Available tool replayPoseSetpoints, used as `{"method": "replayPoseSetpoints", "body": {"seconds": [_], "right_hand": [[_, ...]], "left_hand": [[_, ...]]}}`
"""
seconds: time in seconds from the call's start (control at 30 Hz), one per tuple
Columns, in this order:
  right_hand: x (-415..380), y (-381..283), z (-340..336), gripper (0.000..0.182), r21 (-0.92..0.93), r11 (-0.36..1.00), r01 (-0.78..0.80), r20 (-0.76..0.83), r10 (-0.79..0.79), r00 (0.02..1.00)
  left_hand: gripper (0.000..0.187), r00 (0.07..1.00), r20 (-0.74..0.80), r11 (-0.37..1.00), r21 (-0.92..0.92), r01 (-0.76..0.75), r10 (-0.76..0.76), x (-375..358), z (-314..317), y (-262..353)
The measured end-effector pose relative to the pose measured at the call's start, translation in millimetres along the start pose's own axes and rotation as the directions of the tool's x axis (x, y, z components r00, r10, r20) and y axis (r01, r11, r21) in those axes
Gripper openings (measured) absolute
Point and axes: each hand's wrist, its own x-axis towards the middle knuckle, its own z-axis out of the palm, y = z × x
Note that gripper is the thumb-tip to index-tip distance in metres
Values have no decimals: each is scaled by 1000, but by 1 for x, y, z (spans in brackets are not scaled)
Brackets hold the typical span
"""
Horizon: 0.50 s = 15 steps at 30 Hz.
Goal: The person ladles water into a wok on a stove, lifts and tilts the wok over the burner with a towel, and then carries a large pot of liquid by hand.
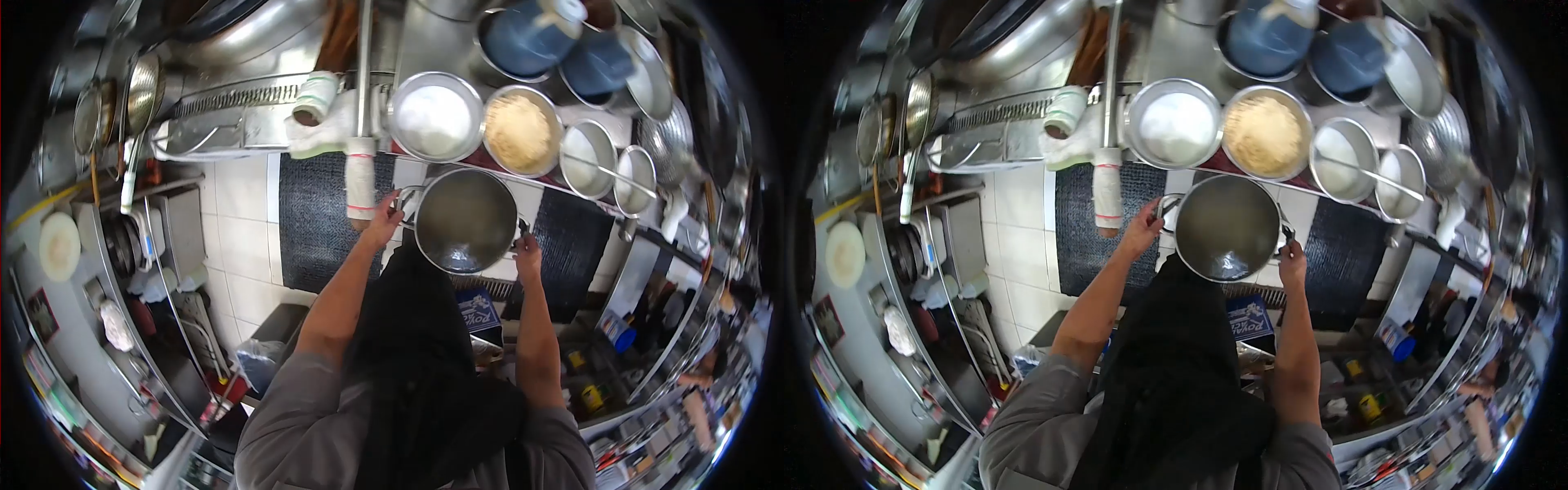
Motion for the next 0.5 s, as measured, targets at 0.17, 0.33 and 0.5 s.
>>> {"method": "replayPoseSetpoints", "body": {"seconds": [0.17,0.33,0.5], "right_hand": [[-8,-27,-2,19,169,984,-50,15,48,999],[-10,-32,-8,21,161,987,-17,75,5,997],[-9,-22,-2,29,241,970,21,24,-28,999]], "left_hand": [[59,974,-82,965,177,-194,211,3,4,-32],[60,934,-123,933,185,-309,334,5,10,-52],[60,928,-152,934,166,-315,340,8,13,-56]]}}
